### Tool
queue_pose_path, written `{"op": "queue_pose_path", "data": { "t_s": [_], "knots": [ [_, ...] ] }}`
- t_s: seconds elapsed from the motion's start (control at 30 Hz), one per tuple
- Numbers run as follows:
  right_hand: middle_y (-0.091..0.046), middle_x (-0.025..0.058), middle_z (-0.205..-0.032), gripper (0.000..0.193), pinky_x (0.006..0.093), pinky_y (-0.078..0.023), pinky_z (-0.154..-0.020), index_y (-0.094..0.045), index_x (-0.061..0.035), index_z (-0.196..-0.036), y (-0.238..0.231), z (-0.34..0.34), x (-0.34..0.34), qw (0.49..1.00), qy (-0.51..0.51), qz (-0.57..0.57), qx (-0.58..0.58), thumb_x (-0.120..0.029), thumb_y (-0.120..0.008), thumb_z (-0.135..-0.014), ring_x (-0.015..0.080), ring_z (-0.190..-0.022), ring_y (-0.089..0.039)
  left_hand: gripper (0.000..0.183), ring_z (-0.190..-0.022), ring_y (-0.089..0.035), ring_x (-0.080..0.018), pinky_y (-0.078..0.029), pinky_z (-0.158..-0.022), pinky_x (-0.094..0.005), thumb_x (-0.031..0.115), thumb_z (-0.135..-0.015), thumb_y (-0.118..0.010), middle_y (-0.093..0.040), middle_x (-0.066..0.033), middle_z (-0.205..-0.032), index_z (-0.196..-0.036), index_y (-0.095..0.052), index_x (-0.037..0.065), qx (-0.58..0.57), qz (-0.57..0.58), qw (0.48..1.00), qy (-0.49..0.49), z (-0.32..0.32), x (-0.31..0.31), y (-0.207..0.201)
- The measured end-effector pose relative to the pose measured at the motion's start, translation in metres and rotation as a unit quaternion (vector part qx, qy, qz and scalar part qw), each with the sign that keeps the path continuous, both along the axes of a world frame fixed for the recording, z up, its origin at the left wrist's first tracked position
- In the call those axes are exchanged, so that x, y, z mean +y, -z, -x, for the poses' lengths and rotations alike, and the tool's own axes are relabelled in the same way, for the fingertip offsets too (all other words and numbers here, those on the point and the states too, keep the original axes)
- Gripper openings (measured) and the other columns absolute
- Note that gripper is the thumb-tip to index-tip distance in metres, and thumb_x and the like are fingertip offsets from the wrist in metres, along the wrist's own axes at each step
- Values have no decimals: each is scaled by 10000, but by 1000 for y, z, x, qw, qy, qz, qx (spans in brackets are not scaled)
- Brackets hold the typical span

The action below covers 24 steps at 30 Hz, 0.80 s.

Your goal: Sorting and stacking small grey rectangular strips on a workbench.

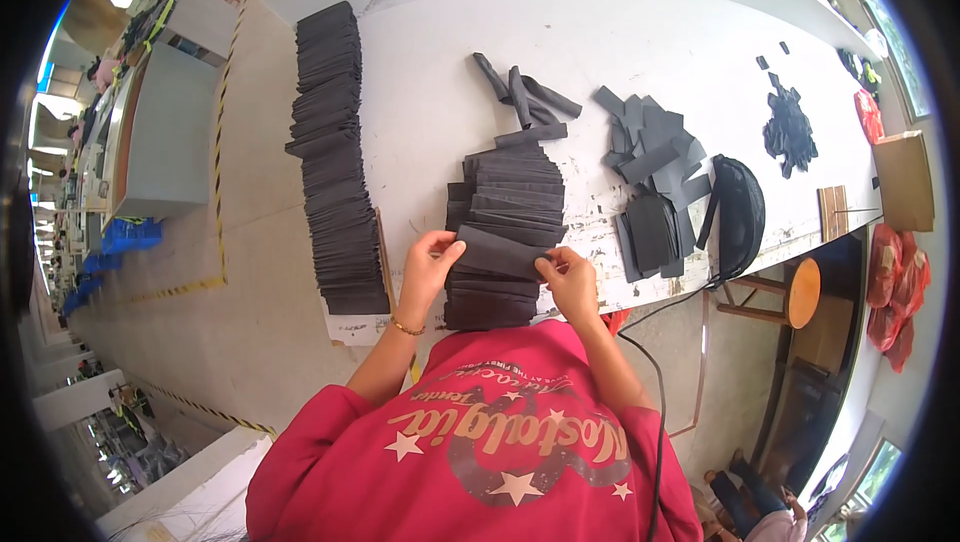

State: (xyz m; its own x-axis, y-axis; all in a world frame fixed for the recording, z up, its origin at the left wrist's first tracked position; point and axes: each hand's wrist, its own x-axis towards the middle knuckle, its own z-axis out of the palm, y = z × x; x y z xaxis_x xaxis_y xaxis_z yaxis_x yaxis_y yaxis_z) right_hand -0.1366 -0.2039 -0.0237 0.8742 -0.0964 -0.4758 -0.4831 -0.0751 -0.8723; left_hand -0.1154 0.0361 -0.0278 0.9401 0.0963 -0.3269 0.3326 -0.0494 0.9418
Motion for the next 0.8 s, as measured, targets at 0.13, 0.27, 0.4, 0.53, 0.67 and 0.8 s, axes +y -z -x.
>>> {"op": "queue_pose_path", "data": {
  "t_s": [0.13,0.27,0.4,0.53,0.67,0.8],
  "knots": [
    [-656,96,-711,249,335,-491,-586,-641,5,-979,3,-1,-13,957,-66,278,-46,-152,-734,-810,192,-638,-642,206,-690,-569,-89,-477,-638,-233,198,-885,-684,-643,-17,-823,-957,-654,7,-95,-94,989,-57,-40,10,21],
    [-657,149,-774,134,369,-498,-632,-639,-28,-926,29,-48,-74,889,62,409,-195,-133,-675,-852,285,-653,-636,214,-688,-596,-89,-496,-634,-231,200,-903,-652,-645,-27,-788,-968,-653,-3,-37,1,994,-102,-134,16,34],
    [-596,152,-1097,275,417,-444,-867,-610,-37,-1084,50,-110,-133,811,77,550,-186,-2,-580,-813,347,-1012,-552,202,-641,-620,-137,-522,-577,-254,154,-888,-652,-642,-62,-759,-965,-631,-32,8,96,987,-130,-230,-8,74],
    [-511,115,-1331,480,437,-370,-1009,-553,-68,-1260,65,-144,-150,750,-60,634,-181,10,-562,-786,321,-1221,-467,237,-607,-610,-147,-514,-538,-263,165,-877,-674,-630,-74,-759,-984,-616,-38,62,80,980,-172,-294,-42,105],
    [-465,106,-1414,484,432,-331,-1068,-520,-58,-1316,83,-156,-180,696,-231,660,-162,-38,-537,-833,304,-1312,-416,287,-567,-565,-130,-478,-489,-257,224,-858,-712,-578,-32,-717,-968,-615,-22,92,-37,976,-195,-338,-73,125],
    [-599,81,-1079,256,405,-399,-946,-630,-49,-1048,77,-155,-191,680,-288,634,-230,-99,-548,-810,252,-1093,-537,117,-509,-456,-120,-474,-518,-305,76,-743,-703,-462,35,-615,-751,-586,84,57,14,995,-81,-345,-68,147]
  ]
}}
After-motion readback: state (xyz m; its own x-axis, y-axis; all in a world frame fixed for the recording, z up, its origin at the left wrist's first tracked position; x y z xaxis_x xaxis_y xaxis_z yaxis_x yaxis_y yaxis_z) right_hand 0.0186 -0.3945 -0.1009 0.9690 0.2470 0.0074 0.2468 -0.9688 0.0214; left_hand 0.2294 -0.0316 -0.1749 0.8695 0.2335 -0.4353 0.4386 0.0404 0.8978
